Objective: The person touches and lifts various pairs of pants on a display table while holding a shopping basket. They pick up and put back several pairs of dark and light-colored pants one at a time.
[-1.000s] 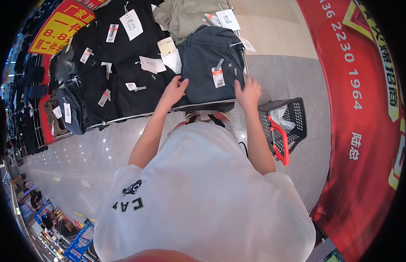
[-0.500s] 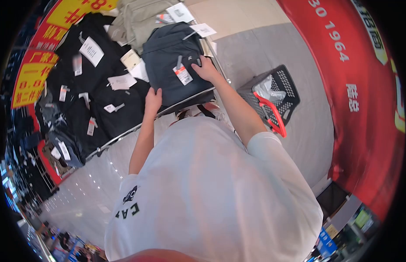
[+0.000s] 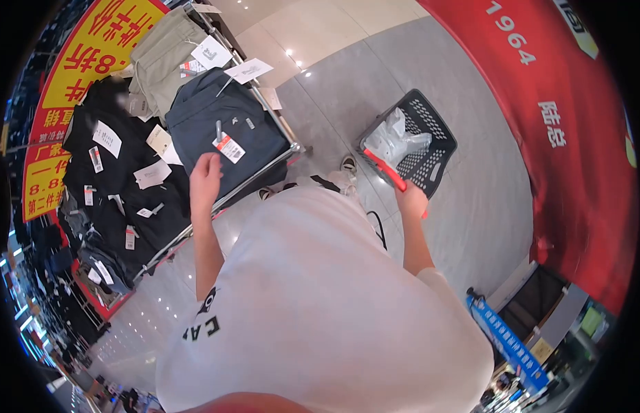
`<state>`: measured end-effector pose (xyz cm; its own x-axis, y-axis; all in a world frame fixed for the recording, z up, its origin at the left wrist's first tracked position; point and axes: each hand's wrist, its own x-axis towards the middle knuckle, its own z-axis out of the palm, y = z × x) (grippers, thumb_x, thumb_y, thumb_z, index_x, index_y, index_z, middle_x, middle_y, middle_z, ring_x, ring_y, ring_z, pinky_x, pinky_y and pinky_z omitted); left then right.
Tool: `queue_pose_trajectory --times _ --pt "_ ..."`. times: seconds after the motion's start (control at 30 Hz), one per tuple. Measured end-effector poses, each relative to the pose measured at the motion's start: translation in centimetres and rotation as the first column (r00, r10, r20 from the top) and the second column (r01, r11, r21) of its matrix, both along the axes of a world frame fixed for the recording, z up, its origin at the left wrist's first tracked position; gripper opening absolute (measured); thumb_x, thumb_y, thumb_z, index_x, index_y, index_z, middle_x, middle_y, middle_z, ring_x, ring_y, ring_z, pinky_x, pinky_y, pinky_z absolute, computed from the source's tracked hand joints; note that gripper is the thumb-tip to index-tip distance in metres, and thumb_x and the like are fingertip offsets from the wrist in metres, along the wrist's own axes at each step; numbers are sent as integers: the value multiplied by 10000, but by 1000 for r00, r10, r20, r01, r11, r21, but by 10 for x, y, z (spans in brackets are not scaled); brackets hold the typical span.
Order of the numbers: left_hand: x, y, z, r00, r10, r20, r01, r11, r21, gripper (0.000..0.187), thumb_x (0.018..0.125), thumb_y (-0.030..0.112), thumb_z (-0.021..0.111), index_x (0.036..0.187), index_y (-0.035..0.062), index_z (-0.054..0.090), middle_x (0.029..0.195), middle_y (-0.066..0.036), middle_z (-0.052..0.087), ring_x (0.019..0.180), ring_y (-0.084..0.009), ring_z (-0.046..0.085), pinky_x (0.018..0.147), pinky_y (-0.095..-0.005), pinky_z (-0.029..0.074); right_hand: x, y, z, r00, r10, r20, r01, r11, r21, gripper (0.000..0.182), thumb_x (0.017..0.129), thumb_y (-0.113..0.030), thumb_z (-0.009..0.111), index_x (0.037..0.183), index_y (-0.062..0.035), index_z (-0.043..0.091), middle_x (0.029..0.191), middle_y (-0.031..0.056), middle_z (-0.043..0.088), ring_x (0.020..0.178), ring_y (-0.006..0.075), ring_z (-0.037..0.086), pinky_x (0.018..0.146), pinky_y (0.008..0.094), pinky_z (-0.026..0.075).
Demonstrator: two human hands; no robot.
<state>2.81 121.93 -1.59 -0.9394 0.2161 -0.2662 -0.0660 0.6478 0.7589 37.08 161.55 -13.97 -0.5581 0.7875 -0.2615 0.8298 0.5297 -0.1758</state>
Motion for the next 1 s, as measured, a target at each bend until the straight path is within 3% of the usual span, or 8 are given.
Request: queue_pose_trajectory --times 0.07,0.23,0.37,0.47,0.53,0.7,0.83,1.0 --pt "12 55 3 996 -5 94 -5 994 107 267 1006 246 545 1030 5 655 816 -51 645 711 -111 605 647 -268 499 -9 18 13 997 64 40 -63 998 -15 284 826 -410 681 888 -133 674 749 161 686 729 394 677 687 490 537" --pt "42 170 -11 980 -191 63 190 982 21 248 963 235 574 1014 7 656 855 -232 655 779 -376 656 702 -405 505 -3 81 9 980 193 50 -184 973 -142 221 824 -341 674 838 -120 679 751 165 686 727 372 675 670 479 530" --pt "61 229 -11 960 -248 132 245 969 42 256 956 241 582 1032 9 659 853 -224 662 781 -364 656 708 -402 502 1 132 0 923 378 -70 -384 915 -124 225 781 -338 705 792 -116 672 701 142 666 678 355 663 632 475 522" --pt "66 252 -14 947 -288 139 291 957 -3 256 957 237 577 1032 6 660 861 -218 668 795 -364 659 712 -398 501 -11 158 0 885 458 -86 -466 875 -135 206 770 -325 717 785 -125 669 694 140 662 686 345 668 624 469 520" --pt "65 258 -17 928 -352 119 359 933 -37 266 971 236 576 1049 -7 650 810 -169 663 749 -245 650 708 -352 497 -26 174 -2 850 516 -107 -526 843 -115 208 758 -322 726 768 -122 668 682 132 657 671 341 664 617 466 518" --pt "56 270 -27 939 -334 82 341 937 -81 262 957 237 560 1007 1 659 935 -240 676 932 -425 646 788 -465 504 -76 214 -11 695 703 -152 -716 695 -64 231 719 -313 750 687 -107 649 646 99 647 615 320 646 577 448 508" --pt "46 281 -35 938 -322 126 330 942 -54 261 959 237 557 1011 3 658 927 -245 671 919 -429 645 784 -460 503 -127 242 -16 526 825 -207 -842 539 9 230 741 -328 721 680 -120 644 604 86 634 569 304 639 527 438 493" --pt "12 293 -53 939 -281 198 291 957 -22 270 961 251 555 1016 6 653 926 -252 668 918 -430 645 785 -453 504 -210 257 -9 452 879 -152 -891 454 -18 209 719 -326 729 703 -129 661 634 87 643 612 301 651 561 442 503"
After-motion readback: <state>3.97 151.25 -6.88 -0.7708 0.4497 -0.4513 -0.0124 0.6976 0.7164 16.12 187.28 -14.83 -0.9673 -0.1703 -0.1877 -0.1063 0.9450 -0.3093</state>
